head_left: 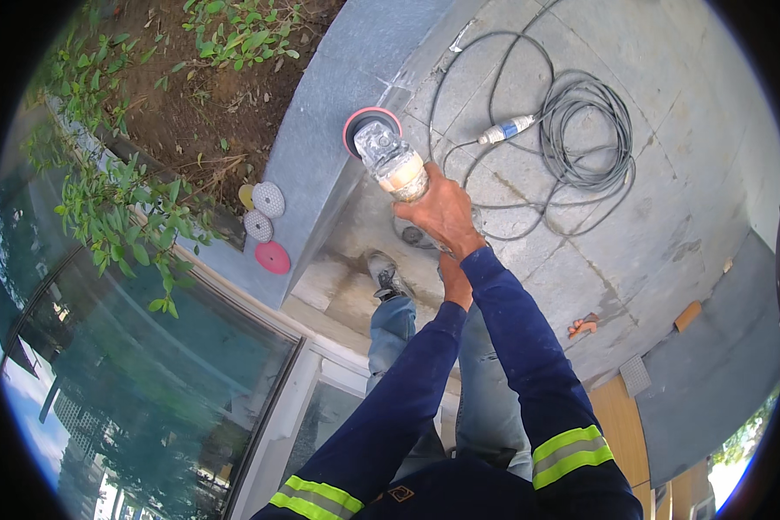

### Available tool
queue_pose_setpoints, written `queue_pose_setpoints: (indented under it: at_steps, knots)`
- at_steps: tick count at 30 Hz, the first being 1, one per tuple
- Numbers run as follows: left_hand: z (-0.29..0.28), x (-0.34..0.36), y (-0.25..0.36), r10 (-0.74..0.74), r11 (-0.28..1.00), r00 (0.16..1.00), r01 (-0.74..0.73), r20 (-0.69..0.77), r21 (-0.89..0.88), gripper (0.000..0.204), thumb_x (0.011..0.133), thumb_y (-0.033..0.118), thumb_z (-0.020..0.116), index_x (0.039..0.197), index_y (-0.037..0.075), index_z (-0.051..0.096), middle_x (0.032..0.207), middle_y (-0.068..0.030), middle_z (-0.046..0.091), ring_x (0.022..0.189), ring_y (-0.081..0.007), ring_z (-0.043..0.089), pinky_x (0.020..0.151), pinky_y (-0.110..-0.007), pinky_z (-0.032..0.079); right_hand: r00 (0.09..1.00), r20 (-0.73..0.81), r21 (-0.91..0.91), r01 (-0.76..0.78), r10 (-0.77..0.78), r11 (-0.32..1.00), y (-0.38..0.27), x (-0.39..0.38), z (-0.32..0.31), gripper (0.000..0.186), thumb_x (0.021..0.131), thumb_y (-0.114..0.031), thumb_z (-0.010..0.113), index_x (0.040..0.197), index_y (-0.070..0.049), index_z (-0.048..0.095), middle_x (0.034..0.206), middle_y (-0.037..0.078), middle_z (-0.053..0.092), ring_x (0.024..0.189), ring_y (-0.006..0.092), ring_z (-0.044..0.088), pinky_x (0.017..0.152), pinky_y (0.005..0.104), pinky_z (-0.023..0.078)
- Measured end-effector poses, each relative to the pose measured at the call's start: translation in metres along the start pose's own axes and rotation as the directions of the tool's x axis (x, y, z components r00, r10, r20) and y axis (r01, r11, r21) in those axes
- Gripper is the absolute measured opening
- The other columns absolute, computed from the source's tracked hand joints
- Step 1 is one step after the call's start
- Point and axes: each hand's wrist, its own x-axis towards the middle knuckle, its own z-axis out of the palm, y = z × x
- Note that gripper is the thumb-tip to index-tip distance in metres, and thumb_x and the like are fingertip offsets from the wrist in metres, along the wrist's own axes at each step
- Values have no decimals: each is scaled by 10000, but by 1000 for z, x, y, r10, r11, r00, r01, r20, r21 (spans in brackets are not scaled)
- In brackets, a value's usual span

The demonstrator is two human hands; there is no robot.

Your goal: The person uses an angle grinder with a red disc to grind the edge of a curved concrete planter. The person kneels and moves the grinder along the surface, occasionally pausing to adjust position or change discs.

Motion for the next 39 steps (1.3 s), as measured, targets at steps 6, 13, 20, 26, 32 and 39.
queue_pose_setpoints:
  at_steps: [6, 13, 20, 26, 32, 39]
  knots:
    - [-19, 4, -12, -91, 995, 994, 93, 66, -41, 400, 941, 87, 765, 1277, -23, 577, 1154, -76, 684, 1030, -157, 665, 871, -323, 529, 996, -88, 90, -27, 34, 996, 14, -3, 7, 698, 696, -391, 840, 1214, 29, 633, 989, 273, 764, 967, 428, 757, 872, 485, 583]
    - [15, 44, 36, 101, 975, 984, -127, 148, 180, 439, 997, 96, 694, 1384, -16, 520, 1279, -104, 648, 1138, -173, 616, 950, -331, 507, 961, -277, 385, 84, 29, 919, 32, 40, -17, 699, 680, -384, 848, 1217, 19, 653, 1051, 251, 766, 987, 422, 750, 883, 478, 576]
    - [-45, 47, -2, 45, 978, 999, -39, -27, 203, 570, 916, 120, 814, 1375, -52, 525, 1243, -132, 682, 1135, -225, 652, 992, -355, 507, 984, -174, 254, 67, -23, 965, 17, 21, 29, 717, 680, -391, 836, 1231, 24, 641, 977, 255, 764, 943, 422, 760, 864, 477, 583]
    - [-111, 58, -63, 39, 998, 998, -41, 52, 44, 285, 1044, 163, 625, 1293, 35, 569, 1177, -60, 652, 1037, -160, 650, 861, -335, 543, 998, -61, 280, 13, 5, 960, 4, 2, 45, 781, 686, -421, 855, 1287, 24, 627, 1053, 252, 762, 994, 418, 750, 900, 453, 575]
    - [-36, 50, 24, 49, 960, 997, -64, 59, 274, 458, 929, 30, 742, 1341, -37, 554, 1274, -147, 673, 1157, -222, 640, 995, -372, 499, 971, -232, 433, 54, 53, 900, 28, 25, 20, 726, 685, -394, 843, 1250, 13, 639, 1042, 240, 764, 1008, 394, 749, 906, 458, 569]
    - [-86, 46, -20, -20, 990, 999, 14, 37, 138, 511, 933, 63, 761, 1374, -35, 521, 1290, -134, 653, 1175, -209, 621, 998, -356, 495, 994, -106, 252, 15, 12, 968, -2, 2, 41, 684, 675, -383, 833, 1204, 10, 648, 990, 240, 765, 938, 401, 759, 860, 473, 577]
